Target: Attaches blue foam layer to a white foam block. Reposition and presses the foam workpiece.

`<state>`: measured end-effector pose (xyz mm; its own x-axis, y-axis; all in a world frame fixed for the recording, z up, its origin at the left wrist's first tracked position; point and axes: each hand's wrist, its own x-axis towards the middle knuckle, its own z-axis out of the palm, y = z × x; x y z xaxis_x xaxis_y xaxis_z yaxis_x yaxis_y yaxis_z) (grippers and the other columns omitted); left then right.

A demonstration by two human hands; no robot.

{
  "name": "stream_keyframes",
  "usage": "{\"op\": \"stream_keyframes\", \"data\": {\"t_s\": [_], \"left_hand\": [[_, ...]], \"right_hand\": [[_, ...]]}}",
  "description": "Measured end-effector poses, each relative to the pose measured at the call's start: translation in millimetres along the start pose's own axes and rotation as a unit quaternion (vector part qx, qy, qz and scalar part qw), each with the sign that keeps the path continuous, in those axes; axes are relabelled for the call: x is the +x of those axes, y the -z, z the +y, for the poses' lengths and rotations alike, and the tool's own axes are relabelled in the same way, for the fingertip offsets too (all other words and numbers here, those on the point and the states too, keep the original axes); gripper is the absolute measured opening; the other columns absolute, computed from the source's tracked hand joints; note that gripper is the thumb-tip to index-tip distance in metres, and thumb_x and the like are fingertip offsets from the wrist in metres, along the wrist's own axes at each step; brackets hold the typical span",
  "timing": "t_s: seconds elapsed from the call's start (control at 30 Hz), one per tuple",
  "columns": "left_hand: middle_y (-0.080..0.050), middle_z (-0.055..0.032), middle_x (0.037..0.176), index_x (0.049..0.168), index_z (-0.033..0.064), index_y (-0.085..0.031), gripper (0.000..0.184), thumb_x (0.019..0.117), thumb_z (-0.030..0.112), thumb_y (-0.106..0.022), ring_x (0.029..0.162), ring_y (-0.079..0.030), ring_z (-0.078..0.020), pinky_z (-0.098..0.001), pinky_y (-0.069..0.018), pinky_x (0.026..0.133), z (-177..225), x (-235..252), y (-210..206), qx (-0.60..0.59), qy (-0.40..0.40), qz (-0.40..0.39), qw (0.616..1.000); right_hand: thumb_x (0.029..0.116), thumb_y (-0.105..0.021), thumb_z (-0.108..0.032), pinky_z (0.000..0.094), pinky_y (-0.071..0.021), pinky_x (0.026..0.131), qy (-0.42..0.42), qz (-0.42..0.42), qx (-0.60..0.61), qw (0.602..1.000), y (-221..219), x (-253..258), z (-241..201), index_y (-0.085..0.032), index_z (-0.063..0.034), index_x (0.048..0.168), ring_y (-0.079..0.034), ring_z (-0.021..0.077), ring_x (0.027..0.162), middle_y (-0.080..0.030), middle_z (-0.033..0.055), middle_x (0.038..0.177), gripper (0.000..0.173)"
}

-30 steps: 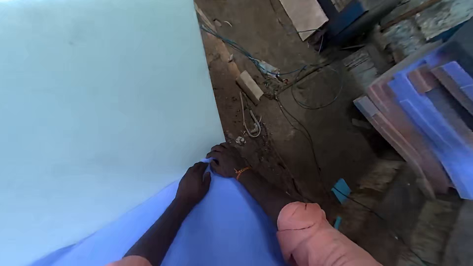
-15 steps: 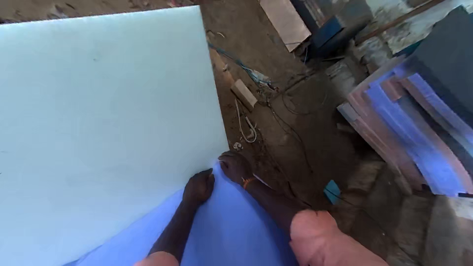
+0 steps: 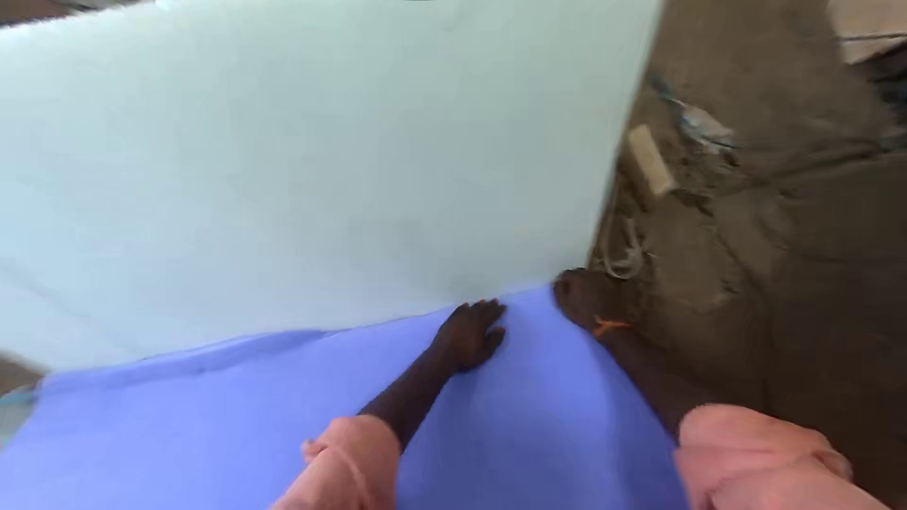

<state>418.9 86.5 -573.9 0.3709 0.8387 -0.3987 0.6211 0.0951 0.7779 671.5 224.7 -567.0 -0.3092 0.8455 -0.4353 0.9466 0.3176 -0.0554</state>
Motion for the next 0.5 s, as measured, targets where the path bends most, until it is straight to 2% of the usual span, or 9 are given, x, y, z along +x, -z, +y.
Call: {"op": "stream_keyframes", "data": {"t_s": [0.07, 0.13, 0.2, 0.23, 0.27, 0.33, 0.4, 0.47, 0.5], "left_hand": [[-0.036, 0.0016, 0.166, 0.159, 0.0265, -0.041, 0.056, 0.1091, 0.050, -0.035, 0.155, -0.029, -0.0187, -0.0503, -0.0203, 0.127, -52.1, -95.8, 31.3, 0.037, 0.083, 0.009, 0.996], [-0.039, 0.0041, 0.164, 0.157, 0.0290, -0.044, 0.054, 0.1089, 0.052, -0.034, 0.153, -0.032, -0.0171, -0.0514, -0.0235, 0.126, -115.9, -217.7, 63.3, 0.101, 0.173, 0.055, 0.978], [-0.033, 0.0075, 0.167, 0.158, 0.0316, -0.043, 0.053, 0.1096, 0.049, -0.030, 0.156, -0.026, -0.0189, -0.0575, -0.0195, 0.126, -164.7, -316.0, 98.7, 0.190, 0.256, 0.062, 0.946], [-0.030, 0.0055, 0.169, 0.157, 0.0312, -0.044, 0.054, 0.1086, 0.050, -0.031, 0.157, -0.024, -0.0231, -0.0579, -0.0192, 0.126, -182.3, -352.5, 111.7, 0.223, 0.296, 0.060, 0.927], [-0.028, 0.0006, 0.170, 0.157, 0.0282, -0.044, 0.057, 0.1074, 0.054, -0.033, 0.157, -0.023, -0.0264, -0.0574, -0.0191, 0.126, -196.6, -380.4, 120.2, 0.243, 0.328, 0.061, 0.911], [-0.028, -0.0035, 0.170, 0.159, 0.0237, -0.041, 0.061, 0.1062, 0.055, -0.037, 0.157, -0.024, -0.0269, -0.0552, -0.0200, 0.126, -213.4, -410.3, 128.6, 0.259, 0.336, 0.081, 0.902], [-0.029, -0.0033, 0.169, 0.161, 0.0209, -0.037, 0.060, 0.1072, 0.049, -0.039, 0.157, -0.024, -0.0246, -0.0523, -0.0189, 0.127, -218.9, -407.1, 128.4, 0.253, 0.294, 0.090, 0.917], [-0.037, -0.0052, 0.166, 0.159, 0.0182, -0.039, 0.059, 0.1074, 0.046, -0.041, 0.155, -0.029, -0.0245, -0.0520, -0.0201, 0.127, -220.4, -383.8, 125.5, 0.237, 0.242, 0.109, 0.935], [-0.042, -0.0056, 0.162, 0.158, 0.0187, -0.042, 0.059, 0.1063, 0.047, -0.043, 0.153, -0.032, -0.0244, -0.0519, -0.0207, 0.127, -222.6, -369.6, 123.5, 0.225, 0.225, 0.120, 0.940]], "right_hand": [[0.1020, -0.054, -0.025, 0.0681, -0.0507, 0.091, 0.025, 0.017, 0.010, 1.000, -7.3, 5.4, 4.8, -0.071, 0.0006, 0.104, -0.065, 0.0465, 0.110, -0.068, 0.0267, 0.112, 0.031], [0.1016, -0.055, -0.022, 0.0700, -0.0496, 0.092, 0.032, -0.001, 0.001, 0.999, -13.6, 7.8, -2.4, -0.069, 0.0048, 0.104, -0.062, 0.0509, 0.113, -0.066, 0.0321, 0.113, 0.030], [0.0996, -0.059, -0.022, 0.0712, -0.0510, 0.084, -0.025, -0.026, -0.061, 0.998, -3.6, 8.2, -19.0, -0.068, 0.0055, 0.100, -0.063, 0.0520, 0.108, -0.065, 0.0328, 0.111, 0.029], [0.0989, -0.060, -0.022, 0.0720, -0.0512, 0.080, -0.067, -0.037, -0.097, 0.992, 0.2, 5.1, -32.2, -0.066, 0.0065, 0.103, -0.063, 0.0536, 0.107, -0.064, 0.0334, 0.113, 0.030], [0.0982, -0.060, -0.020, 0.0733, -0.0500, 0.081, -0.102, -0.039, -0.108, 0.988, 0.3, 1.1, -47.6, -0.065, 0.0083, 0.108, -0.061, 0.0551, 0.111, -0.062, 0.0346, 0.117, 0.030], [0.0992, -0.061, -0.025, 0.0767, -0.0449, 0.090, -0.113, -0.019, -0.068, 0.991, -3.4, -14.0, -94.2, -0.059, 0.0120, 0.124, -0.054, 0.0588, 0.121, -0.054, 0.0395, 0.131, 0.044], [0.0997, -0.060, -0.040, 0.0711, -0.0450, 0.097, -0.070, 0.004, -0.016, 0.997, -17.3, -37.8, -169.2, -0.051, 0.0128, 0.135, -0.049, 0.0559, 0.130, -0.048, 0.0398, 0.141, 0.064], [0.0985, -0.059, -0.050, 0.0670, -0.0414, 0.108, -0.021, 0.015, 0.044, 0.999, -38.6, -62.7, -257.2, -0.040, 0.0073, 0.150, -0.038, 0.0527, 0.143, -0.032, 0.0368, 0.157, 0.079], [0.0982, -0.058, -0.051, 0.0657, -0.0399, 0.111, 0.006, 0.024, 0.071, 0.997, -49.1, -74.9, -301.0, -0.039, 0.0007, 0.154, -0.035, 0.0510, 0.146, -0.027, 0.0339, 0.161, 0.078]]}}
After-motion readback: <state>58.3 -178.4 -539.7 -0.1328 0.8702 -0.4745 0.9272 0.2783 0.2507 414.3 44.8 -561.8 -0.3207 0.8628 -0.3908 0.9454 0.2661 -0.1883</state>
